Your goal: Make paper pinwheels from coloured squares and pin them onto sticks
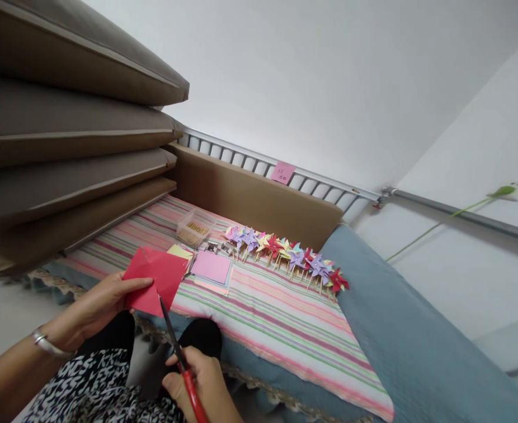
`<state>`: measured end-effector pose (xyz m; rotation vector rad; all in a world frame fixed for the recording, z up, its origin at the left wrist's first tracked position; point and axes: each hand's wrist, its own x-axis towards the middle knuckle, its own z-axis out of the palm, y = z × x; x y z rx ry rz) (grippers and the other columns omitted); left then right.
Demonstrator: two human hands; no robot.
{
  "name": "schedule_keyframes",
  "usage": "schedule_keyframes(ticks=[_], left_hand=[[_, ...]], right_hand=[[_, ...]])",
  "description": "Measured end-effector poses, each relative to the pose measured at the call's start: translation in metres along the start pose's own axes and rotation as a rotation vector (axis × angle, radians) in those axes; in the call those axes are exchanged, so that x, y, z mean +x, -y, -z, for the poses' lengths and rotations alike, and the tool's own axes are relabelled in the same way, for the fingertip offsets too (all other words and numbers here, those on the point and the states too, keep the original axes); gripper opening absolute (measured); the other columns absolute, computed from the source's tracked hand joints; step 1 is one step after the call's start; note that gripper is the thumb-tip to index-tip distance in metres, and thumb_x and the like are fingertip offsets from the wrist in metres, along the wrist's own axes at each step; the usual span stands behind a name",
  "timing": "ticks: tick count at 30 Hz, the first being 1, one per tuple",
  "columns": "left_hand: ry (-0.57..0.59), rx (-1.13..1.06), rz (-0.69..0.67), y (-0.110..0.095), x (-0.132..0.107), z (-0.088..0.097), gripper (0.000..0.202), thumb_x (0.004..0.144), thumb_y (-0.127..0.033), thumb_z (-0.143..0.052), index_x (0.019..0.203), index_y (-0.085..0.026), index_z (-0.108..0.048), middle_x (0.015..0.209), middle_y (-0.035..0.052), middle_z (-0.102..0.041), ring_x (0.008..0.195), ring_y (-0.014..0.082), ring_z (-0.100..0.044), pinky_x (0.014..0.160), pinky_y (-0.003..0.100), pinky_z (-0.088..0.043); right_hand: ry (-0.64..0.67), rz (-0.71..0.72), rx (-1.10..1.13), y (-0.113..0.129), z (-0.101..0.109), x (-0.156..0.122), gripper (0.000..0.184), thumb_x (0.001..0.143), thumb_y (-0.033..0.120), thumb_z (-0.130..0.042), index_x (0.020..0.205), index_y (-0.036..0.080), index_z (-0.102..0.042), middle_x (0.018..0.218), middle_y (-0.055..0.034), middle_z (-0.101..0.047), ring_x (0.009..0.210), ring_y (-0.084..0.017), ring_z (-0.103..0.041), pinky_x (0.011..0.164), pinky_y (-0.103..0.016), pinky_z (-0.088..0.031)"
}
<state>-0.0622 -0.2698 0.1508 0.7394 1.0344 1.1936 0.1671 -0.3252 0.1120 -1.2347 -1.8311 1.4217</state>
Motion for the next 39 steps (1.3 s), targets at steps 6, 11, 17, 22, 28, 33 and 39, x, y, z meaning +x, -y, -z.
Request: schedule_keyframes(ticks=[6, 11, 17, 22, 28, 33, 39], left_hand=[[0.029, 0.014, -0.005, 0.004, -0.001, -0.005, 0.031, 0.064, -0.028, -0.074, 0.088, -0.010, -0.070, 0.075, 0.0110, -0.074, 0.062, 0.0222, -0.067, 0.056, 0.028, -0.051], [0.023, 0.025, -0.009, 0.005, -0.001, -0.008, 0.028, 0.065, -0.028, -0.073, 0.087, -0.010, -0.070, 0.076, 0.0107, -0.074, 0.061, 0.0209, -0.066, 0.056, 0.027, -0.050], [0.006, 0.002, -0.028, 0.005, -0.004, -0.011, 0.031, 0.064, -0.028, -0.074, 0.088, -0.010, -0.070, 0.081, 0.0122, -0.074, 0.065, 0.0229, -0.067, 0.061, 0.029, -0.051], [0.036, -0.009, -0.028, 0.005, -0.006, -0.014, 0.032, 0.065, -0.028, -0.073, 0.091, -0.009, -0.070, 0.083, 0.0136, -0.075, 0.069, 0.0248, -0.068, 0.063, 0.031, -0.052], [0.059, 0.009, -0.041, 0.004, -0.010, -0.015, 0.029, 0.068, -0.028, -0.071, 0.089, -0.009, -0.069, 0.079, 0.0116, -0.074, 0.067, 0.0225, -0.067, 0.062, 0.029, -0.051], [0.065, 0.001, -0.030, 0.002, -0.012, -0.016, 0.024, 0.069, -0.027, -0.071, 0.085, -0.009, -0.070, 0.076, 0.0108, -0.075, 0.061, 0.0189, -0.065, 0.057, 0.025, -0.049], [0.081, -0.007, -0.026, 0.001, -0.010, -0.017, 0.025, 0.069, -0.027, -0.071, 0.088, -0.010, -0.069, 0.076, 0.0103, -0.075, 0.067, 0.0204, -0.066, 0.062, 0.026, -0.050]], right_hand=[[-0.008, 0.017, -0.013, 0.001, 0.000, 0.000, 0.048, 0.077, 0.060, -0.054, 0.096, 0.017, -0.062, 0.051, 0.0052, -0.044, 0.042, -0.007, -0.033, 0.040, -0.019, -0.023], [-0.015, 0.005, 0.009, 0.001, 0.000, 0.001, 0.047, 0.076, 0.059, -0.056, 0.097, 0.017, -0.062, 0.051, 0.0055, -0.042, 0.043, -0.008, -0.034, 0.040, -0.019, -0.024], [-0.032, 0.030, -0.061, 0.007, 0.002, 0.005, 0.038, 0.077, 0.050, -0.057, 0.094, 0.016, -0.062, 0.054, 0.0053, -0.039, 0.047, -0.009, -0.035, 0.044, -0.020, -0.026], [-0.040, 0.056, -0.126, 0.013, 0.006, 0.004, 0.031, 0.077, 0.042, -0.059, 0.090, 0.015, -0.063, 0.056, 0.0048, -0.039, 0.051, -0.009, -0.031, 0.046, -0.021, -0.025], [-0.032, 0.140, -0.175, 0.016, 0.008, 0.002, 0.037, 0.078, 0.048, -0.056, 0.092, 0.014, -0.062, 0.056, 0.0054, -0.036, 0.052, -0.009, -0.029, 0.047, -0.022, -0.023], [-0.022, 0.109, -0.146, 0.011, 0.007, 0.003, 0.042, 0.077, 0.053, -0.055, 0.091, 0.014, -0.061, 0.055, 0.0059, -0.034, 0.049, -0.009, -0.028, 0.045, -0.021, -0.023], [-0.010, 0.053, -0.111, 0.002, 0.006, 0.003, 0.048, 0.076, 0.057, -0.055, 0.096, 0.014, -0.062, 0.054, 0.0055, -0.035, 0.047, -0.009, -0.033, 0.045, -0.021, -0.027]])
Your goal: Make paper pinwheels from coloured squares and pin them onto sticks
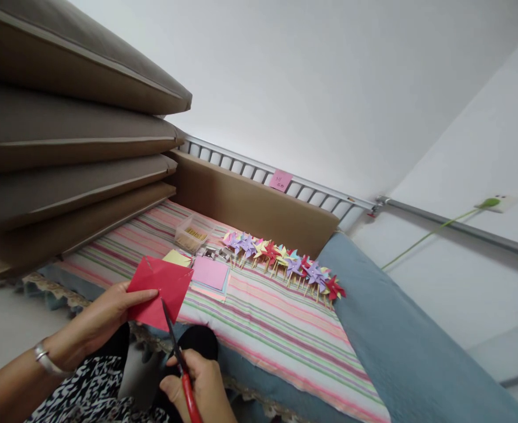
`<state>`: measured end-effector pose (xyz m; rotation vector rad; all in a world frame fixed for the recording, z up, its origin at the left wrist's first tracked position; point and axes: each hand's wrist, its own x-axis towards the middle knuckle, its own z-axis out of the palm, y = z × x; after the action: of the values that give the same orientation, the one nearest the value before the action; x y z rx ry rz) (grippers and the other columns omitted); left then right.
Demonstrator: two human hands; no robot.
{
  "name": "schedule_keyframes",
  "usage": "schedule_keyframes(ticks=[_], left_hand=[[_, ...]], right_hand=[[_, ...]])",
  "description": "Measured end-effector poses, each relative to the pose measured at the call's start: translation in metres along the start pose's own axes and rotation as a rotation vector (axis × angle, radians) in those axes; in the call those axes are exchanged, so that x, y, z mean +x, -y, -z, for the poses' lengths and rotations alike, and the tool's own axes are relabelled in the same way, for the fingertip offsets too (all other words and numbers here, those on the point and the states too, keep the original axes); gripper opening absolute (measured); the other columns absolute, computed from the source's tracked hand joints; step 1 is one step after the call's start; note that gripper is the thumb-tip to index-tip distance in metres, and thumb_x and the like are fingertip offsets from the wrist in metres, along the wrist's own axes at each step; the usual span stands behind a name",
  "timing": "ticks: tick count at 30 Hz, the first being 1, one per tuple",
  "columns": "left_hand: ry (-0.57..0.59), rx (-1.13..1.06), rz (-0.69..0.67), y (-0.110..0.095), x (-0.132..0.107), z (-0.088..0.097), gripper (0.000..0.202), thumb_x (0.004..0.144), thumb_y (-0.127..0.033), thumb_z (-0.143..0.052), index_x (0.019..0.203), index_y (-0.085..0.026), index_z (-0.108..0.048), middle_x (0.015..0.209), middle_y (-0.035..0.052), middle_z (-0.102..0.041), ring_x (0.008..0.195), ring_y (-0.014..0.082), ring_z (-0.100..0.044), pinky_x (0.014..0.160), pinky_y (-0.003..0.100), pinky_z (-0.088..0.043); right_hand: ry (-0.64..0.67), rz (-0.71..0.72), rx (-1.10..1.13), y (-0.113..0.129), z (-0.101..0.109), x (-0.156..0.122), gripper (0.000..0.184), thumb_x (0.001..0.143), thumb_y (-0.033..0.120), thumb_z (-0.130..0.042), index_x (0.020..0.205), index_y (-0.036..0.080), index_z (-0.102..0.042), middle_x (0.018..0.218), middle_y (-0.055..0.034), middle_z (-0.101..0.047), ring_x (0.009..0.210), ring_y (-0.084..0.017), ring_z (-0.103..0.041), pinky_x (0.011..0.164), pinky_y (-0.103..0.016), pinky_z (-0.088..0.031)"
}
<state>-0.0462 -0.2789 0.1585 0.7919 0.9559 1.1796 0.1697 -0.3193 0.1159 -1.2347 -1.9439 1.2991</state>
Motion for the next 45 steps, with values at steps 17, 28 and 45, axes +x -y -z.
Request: schedule_keyframes(ticks=[17, 28, 45], left_hand=[[-0.015, 0.014, -0.007, 0.000, 0.002, -0.003, 0.025, 0.069, -0.028, -0.070, 0.087, -0.010, -0.068, 0.074, 0.0096, -0.074, 0.064, 0.0205, -0.065, 0.061, 0.028, -0.049], [-0.029, 0.041, -0.013, 0.005, 0.007, -0.005, 0.028, 0.069, -0.028, -0.070, 0.088, -0.008, -0.069, 0.082, 0.0135, -0.075, 0.065, 0.0212, -0.067, 0.061, 0.028, -0.050], [0.293, 0.243, 0.213, 0.010, 0.021, 0.006, 0.017, 0.054, -0.013, -0.076, 0.071, -0.011, -0.074, 0.071, 0.0128, -0.075, 0.058, 0.0250, -0.067, 0.055, 0.029, -0.051]], right_hand=[[-0.092, -0.055, -0.010, -0.011, -0.008, 0.001, 0.036, 0.073, 0.044, -0.060, 0.094, 0.015, -0.066, 0.050, 0.0053, -0.039, 0.044, -0.009, -0.034, 0.042, -0.021, -0.025], [-0.129, -0.040, -0.181, -0.023, -0.004, 0.001, 0.027, 0.068, 0.029, -0.065, 0.093, 0.019, -0.066, 0.052, 0.0057, -0.043, 0.047, -0.011, -0.039, 0.048, -0.021, -0.035], [-0.371, 0.129, 0.335, 0.001, 0.035, 0.033, 0.043, 0.069, 0.028, -0.067, 0.109, 0.018, -0.052, 0.084, -0.0026, -0.062, 0.070, -0.016, -0.058, 0.066, -0.029, -0.047]])
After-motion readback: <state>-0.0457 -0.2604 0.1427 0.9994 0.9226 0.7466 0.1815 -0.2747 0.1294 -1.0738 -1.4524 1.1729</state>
